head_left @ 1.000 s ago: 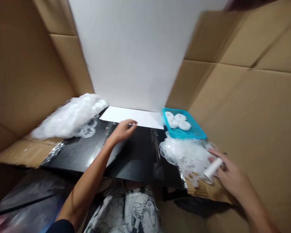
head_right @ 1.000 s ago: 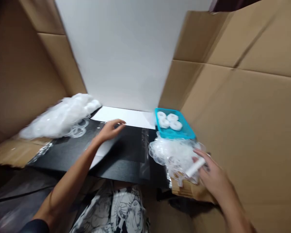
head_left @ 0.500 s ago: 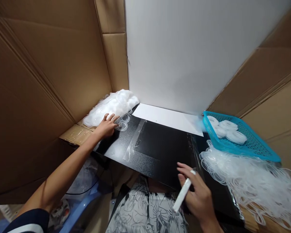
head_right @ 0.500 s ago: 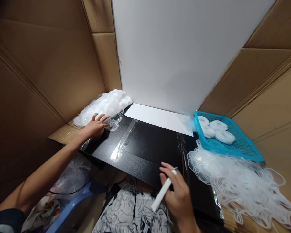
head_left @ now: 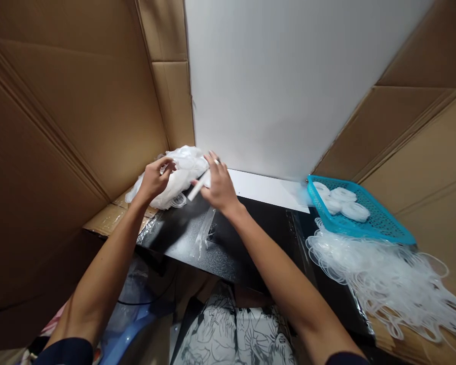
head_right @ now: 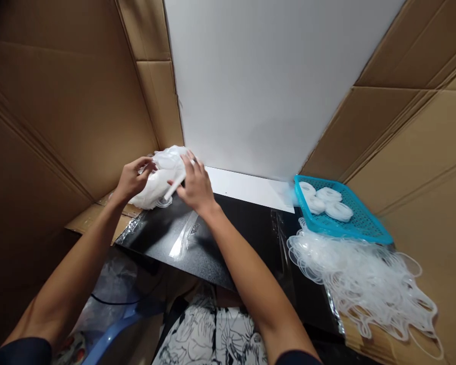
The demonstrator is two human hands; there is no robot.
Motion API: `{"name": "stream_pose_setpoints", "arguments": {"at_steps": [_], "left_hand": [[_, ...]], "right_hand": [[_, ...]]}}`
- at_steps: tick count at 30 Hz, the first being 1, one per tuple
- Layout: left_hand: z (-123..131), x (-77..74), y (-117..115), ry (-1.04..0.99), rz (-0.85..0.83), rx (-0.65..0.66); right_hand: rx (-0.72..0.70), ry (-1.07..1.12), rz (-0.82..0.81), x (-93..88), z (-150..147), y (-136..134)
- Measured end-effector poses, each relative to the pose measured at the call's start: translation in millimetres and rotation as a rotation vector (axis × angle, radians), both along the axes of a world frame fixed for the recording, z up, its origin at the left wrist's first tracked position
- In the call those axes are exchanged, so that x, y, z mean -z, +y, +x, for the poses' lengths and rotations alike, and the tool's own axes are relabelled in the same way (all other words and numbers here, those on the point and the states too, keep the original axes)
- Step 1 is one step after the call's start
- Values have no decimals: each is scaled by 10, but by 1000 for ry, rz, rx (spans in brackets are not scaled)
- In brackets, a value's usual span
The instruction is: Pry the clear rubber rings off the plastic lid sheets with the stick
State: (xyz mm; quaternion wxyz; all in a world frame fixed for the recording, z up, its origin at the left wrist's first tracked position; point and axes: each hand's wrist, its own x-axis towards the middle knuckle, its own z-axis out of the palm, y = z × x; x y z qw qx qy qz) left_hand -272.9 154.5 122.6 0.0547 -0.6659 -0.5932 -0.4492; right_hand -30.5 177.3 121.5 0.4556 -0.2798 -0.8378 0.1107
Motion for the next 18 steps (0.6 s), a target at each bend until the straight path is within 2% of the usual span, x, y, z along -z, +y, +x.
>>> {"name": "stream_pose_setpoints", "arguments": {"at_steps": [2,4,6,8,11,12,14,16,18], "left_hand": [[-14,-34,-8,-7,14,-2],[-66,-9,-31,-6,25,-20],[-150,71,-66,-6,31,-60],[-250,174,-101,-3,27,-116],[-400,234,-102,-2,10,-205],[-449,198,-77,-7,5,-228],[-557,27,18,-21,-18,-249],[-687,-236,152,-30,-92,-220],[-828,-499,282,-23,-242,-126]], "right_hand": [[-136,-116,15,-283,-433,434],[-329,-288,-123,-515,-748,753],[-450,-381,-220,-710,-924,939],[-481,-357,-184,-897,-965,1028],[-399,-236,-20,-1184,-831,1116],[-348,-207,20,-1274,-752,1156],[-238,-169,70,-1424,-575,1257],[-127,-142,109,-1525,-412,1367],[-26,-112,133,-1584,-297,1459]]}}
